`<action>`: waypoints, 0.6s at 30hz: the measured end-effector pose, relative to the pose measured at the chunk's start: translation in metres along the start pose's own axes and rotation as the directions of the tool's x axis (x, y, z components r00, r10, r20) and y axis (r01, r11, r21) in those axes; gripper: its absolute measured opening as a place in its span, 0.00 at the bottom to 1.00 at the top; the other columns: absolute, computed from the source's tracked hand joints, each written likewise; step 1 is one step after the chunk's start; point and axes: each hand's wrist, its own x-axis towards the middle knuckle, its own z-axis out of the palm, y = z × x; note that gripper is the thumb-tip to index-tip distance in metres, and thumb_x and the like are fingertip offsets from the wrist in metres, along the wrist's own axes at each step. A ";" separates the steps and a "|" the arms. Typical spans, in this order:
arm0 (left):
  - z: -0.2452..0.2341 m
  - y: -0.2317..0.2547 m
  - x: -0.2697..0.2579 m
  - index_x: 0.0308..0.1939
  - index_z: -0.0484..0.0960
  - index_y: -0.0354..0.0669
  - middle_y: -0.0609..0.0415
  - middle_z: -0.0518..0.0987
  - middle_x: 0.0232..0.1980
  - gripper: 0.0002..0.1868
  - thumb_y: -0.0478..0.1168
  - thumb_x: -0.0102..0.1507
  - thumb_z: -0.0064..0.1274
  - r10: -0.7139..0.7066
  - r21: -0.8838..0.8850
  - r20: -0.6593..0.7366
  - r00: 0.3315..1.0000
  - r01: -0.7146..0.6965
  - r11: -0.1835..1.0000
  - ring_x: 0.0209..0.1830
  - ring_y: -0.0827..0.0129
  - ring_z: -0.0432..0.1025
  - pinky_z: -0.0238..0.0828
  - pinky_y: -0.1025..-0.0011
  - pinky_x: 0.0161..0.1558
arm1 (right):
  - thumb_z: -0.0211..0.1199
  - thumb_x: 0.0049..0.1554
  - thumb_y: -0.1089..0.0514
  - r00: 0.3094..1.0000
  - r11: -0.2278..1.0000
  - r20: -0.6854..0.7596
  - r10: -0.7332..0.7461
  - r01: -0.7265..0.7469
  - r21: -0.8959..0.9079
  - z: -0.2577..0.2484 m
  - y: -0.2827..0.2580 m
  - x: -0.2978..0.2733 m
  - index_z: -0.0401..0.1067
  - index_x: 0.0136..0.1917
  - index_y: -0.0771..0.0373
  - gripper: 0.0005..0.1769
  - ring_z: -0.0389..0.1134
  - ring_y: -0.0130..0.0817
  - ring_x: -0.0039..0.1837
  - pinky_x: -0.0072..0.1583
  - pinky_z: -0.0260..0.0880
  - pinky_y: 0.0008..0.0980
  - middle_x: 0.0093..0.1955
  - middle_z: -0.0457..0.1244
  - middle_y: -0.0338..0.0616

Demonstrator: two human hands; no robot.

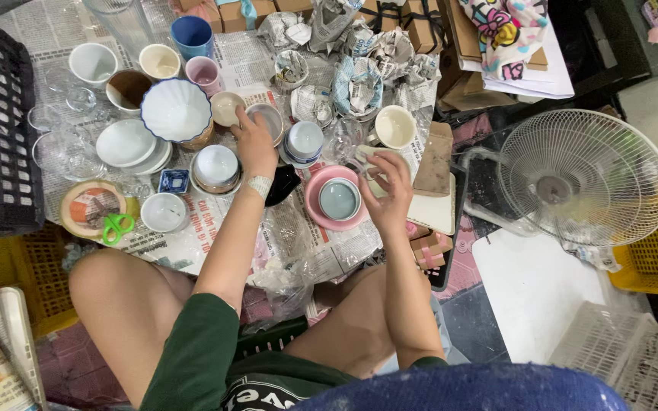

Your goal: The person sits cross-legged and wraps various ceramic items, including cups, bowls, and plates, using newspaper and plastic wrap. They handle each item individually, folding the paper around it and placing the wrapped items into a black crate.

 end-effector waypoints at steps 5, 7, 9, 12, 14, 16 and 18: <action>-0.019 0.015 -0.006 0.60 0.67 0.32 0.36 0.53 0.73 0.36 0.27 0.50 0.67 -0.100 -0.114 -0.040 0.994 0.095 0.989 0.60 0.34 0.66 0.75 0.55 0.53 | 0.71 0.56 0.71 0.998 0.999 -0.061 -0.027 0.024 -0.042 -0.002 -0.003 0.006 0.73 0.62 0.61 0.22 0.71 0.30 0.58 0.59 0.79 0.29 0.66 0.62 0.44; -0.027 0.017 -0.008 0.60 0.67 0.29 0.36 0.53 0.73 0.38 0.27 0.48 0.67 -0.141 -0.172 0.020 0.990 0.142 0.975 0.60 0.35 0.66 0.74 0.54 0.54 | 0.71 0.56 0.71 0.996 0.996 -0.065 -0.065 0.061 -0.064 -0.002 -0.006 0.006 0.74 0.62 0.61 0.21 0.71 0.31 0.60 0.60 0.80 0.29 0.66 0.62 0.44; -0.028 0.016 -0.006 0.59 0.66 0.27 0.37 0.52 0.74 0.37 0.27 0.49 0.68 -0.157 -0.214 0.026 0.987 0.159 0.964 0.61 0.37 0.66 0.73 0.55 0.55 | 0.71 0.56 0.71 0.991 0.991 -0.064 -0.115 0.110 -0.079 -0.003 -0.008 0.009 0.74 0.62 0.61 0.21 0.70 0.33 0.62 0.60 0.80 0.29 0.66 0.61 0.45; -0.021 0.011 -0.004 0.57 0.68 0.28 0.37 0.52 0.75 0.34 0.27 0.50 0.68 -0.121 -0.183 -0.031 0.992 0.114 0.977 0.63 0.38 0.65 0.73 0.56 0.58 | 0.72 0.56 0.71 0.992 0.992 -0.055 -0.117 0.114 -0.063 -0.005 -0.010 0.012 0.74 0.62 0.61 0.21 0.70 0.33 0.62 0.59 0.76 0.30 0.66 0.62 0.45; -0.018 0.005 -0.005 0.56 0.68 0.29 0.36 0.52 0.75 0.34 0.26 0.50 0.68 -0.071 -0.186 -0.048 0.996 0.061 0.981 0.63 0.38 0.65 0.71 0.56 0.59 | 0.71 0.56 0.72 0.994 0.995 -0.052 -0.099 0.097 -0.038 -0.006 -0.010 0.012 0.74 0.62 0.61 0.21 0.70 0.33 0.62 0.60 0.79 0.30 0.66 0.62 0.45; -0.019 0.006 -0.002 0.56 0.69 0.29 0.36 0.53 0.75 0.34 0.27 0.49 0.68 -0.055 -0.212 -0.032 0.998 0.047 0.976 0.64 0.38 0.64 0.70 0.56 0.60 | 0.71 0.56 0.72 0.994 0.995 -0.048 -0.094 0.093 -0.018 -0.007 -0.011 0.015 0.74 0.62 0.61 0.22 0.70 0.33 0.62 0.60 0.80 0.29 0.66 0.62 0.45; -0.020 0.006 0.001 0.55 0.68 0.30 0.37 0.53 0.74 0.35 0.28 0.47 0.70 -0.073 -0.258 0.028 0.997 0.077 0.963 0.64 0.37 0.63 0.69 0.55 0.58 | 0.71 0.56 0.72 0.995 0.996 -0.043 -0.092 0.092 -0.005 -0.008 -0.013 0.015 0.74 0.62 0.62 0.22 0.70 0.33 0.62 0.60 0.79 0.30 0.66 0.61 0.45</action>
